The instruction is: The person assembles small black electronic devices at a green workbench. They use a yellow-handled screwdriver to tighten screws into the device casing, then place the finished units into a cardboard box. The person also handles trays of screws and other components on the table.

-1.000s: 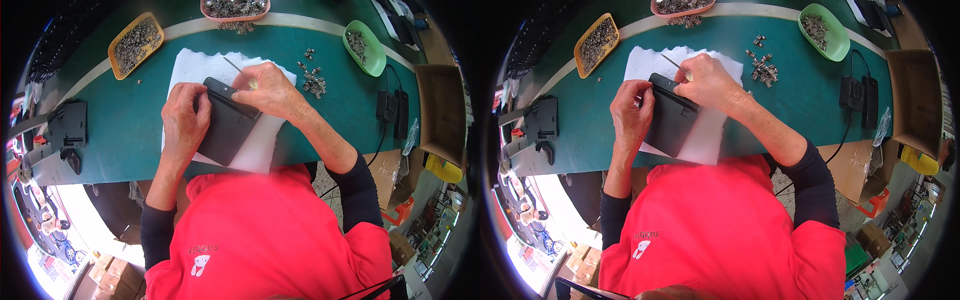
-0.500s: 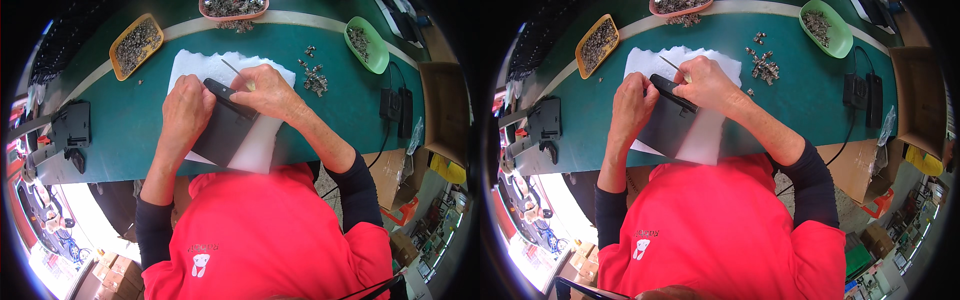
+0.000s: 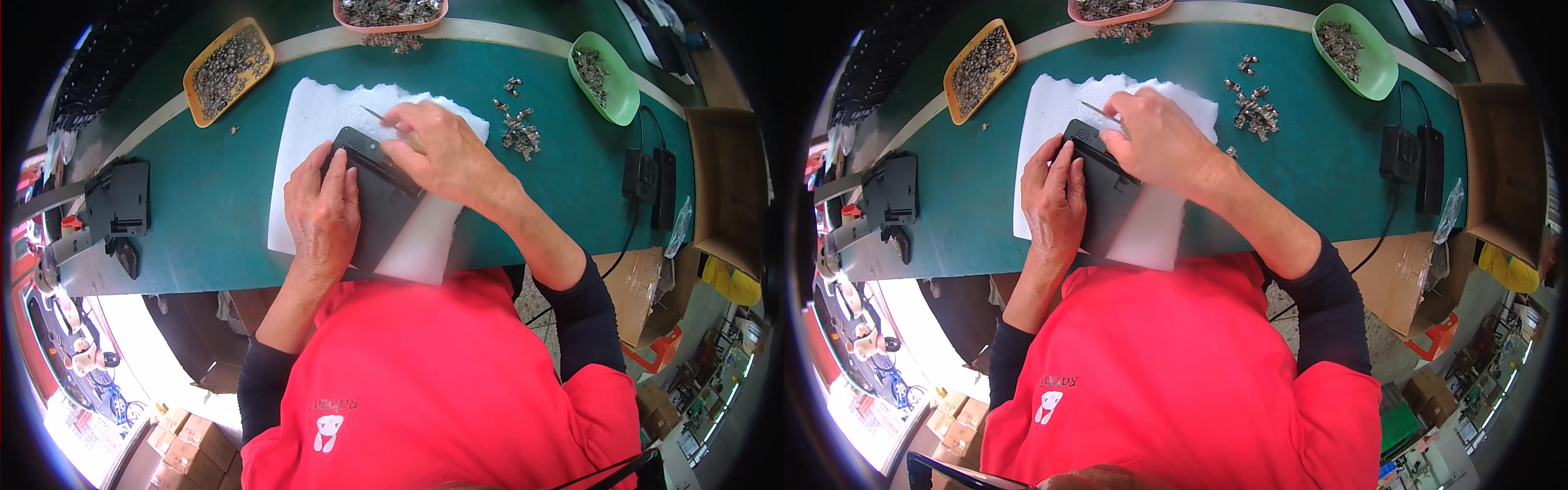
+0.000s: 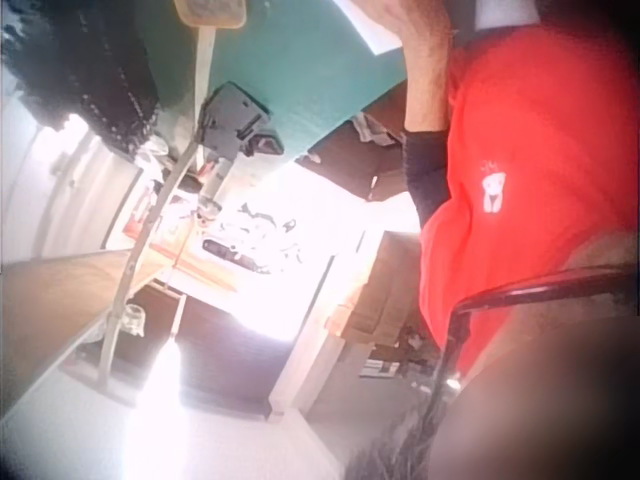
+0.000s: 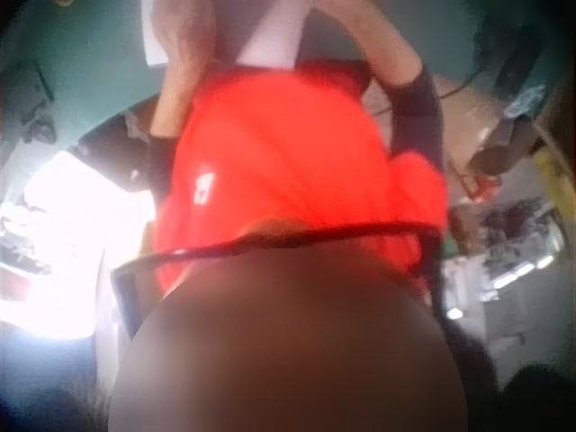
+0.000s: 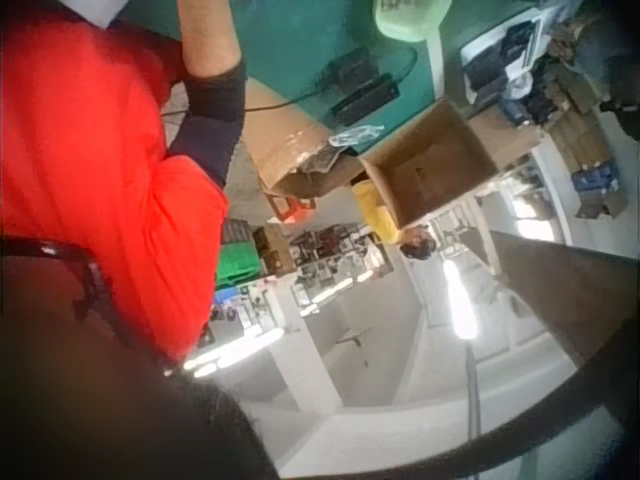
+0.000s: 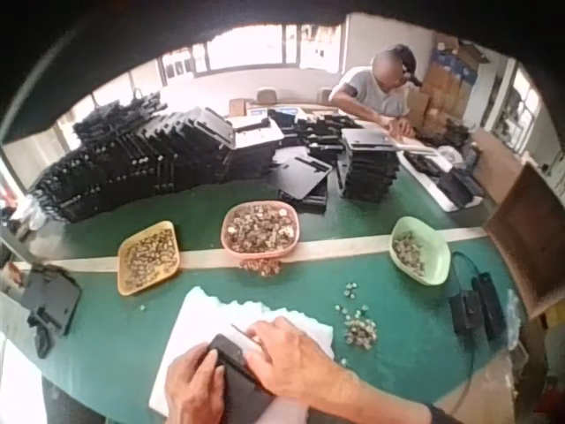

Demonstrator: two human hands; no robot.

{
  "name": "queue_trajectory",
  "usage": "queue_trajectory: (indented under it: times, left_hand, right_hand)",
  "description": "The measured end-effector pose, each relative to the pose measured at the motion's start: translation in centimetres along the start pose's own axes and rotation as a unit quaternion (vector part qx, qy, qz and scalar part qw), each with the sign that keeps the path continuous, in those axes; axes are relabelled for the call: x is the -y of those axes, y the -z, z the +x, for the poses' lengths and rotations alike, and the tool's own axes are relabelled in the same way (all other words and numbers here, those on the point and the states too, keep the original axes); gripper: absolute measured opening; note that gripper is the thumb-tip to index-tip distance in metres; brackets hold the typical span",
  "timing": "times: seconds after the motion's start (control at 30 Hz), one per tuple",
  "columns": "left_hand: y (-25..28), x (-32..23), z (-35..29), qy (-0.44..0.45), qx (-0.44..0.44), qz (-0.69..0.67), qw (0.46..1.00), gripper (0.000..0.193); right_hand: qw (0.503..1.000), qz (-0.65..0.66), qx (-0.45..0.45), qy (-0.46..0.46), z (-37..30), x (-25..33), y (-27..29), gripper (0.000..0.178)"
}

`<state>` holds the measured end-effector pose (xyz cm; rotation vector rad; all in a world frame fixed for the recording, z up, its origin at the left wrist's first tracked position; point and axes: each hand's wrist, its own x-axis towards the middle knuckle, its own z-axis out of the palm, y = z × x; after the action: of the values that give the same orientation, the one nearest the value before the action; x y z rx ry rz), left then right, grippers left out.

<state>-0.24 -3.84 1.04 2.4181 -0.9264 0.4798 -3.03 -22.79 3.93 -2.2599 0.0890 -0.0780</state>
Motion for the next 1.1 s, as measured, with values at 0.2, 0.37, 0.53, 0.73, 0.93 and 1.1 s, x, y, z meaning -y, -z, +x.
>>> queue_trajectory:
  times: [0.2, 0.37, 0.53, 0.73, 0.93, 1.1]
  left_hand:
    - [0.0, 1.0, 0.4, 0.092, 0.002, -0.117, 0.989, 0.024]
    - [0.0, 1.3, 0.7, 0.084, 0.0, -0.128, 0.988, 0.025]
    - [0.0, 1.3, 0.7, 0.084, -0.002, -0.151, 0.985, 0.023]
    - [-0.2, 1.3, 0.5, 0.07, -0.008, -0.162, 0.984, 0.02]
    - [-0.5, 1.6, 0.2, 0.03, -0.021, -0.136, 0.99, 0.022]
    - [-0.9, 1.9, -0.1, -0.022, -0.004, -0.064, 0.998, 0.027]
  right_hand:
    - [0.98, -0.179, 0.074, 0.052, -2.0, 3.6, 1.0, 0.031]
    - [0.959, -0.268, 0.074, 0.063, -2.6, 4.7, 0.0, 0.026]
    - [0.955, -0.283, 0.062, 0.07, -1.9, 4.4, -1.2, 0.02]
    - [0.947, -0.304, 0.032, 0.095, -1.6, 4.6, -2.2, 0.014]
    - [0.952, -0.296, 0.022, 0.074, -1.7, 4.7, -2.7, 0.016]
    - [0.955, -0.284, 0.044, 0.072, -1.2, 5.5, -3.2, 0.015]
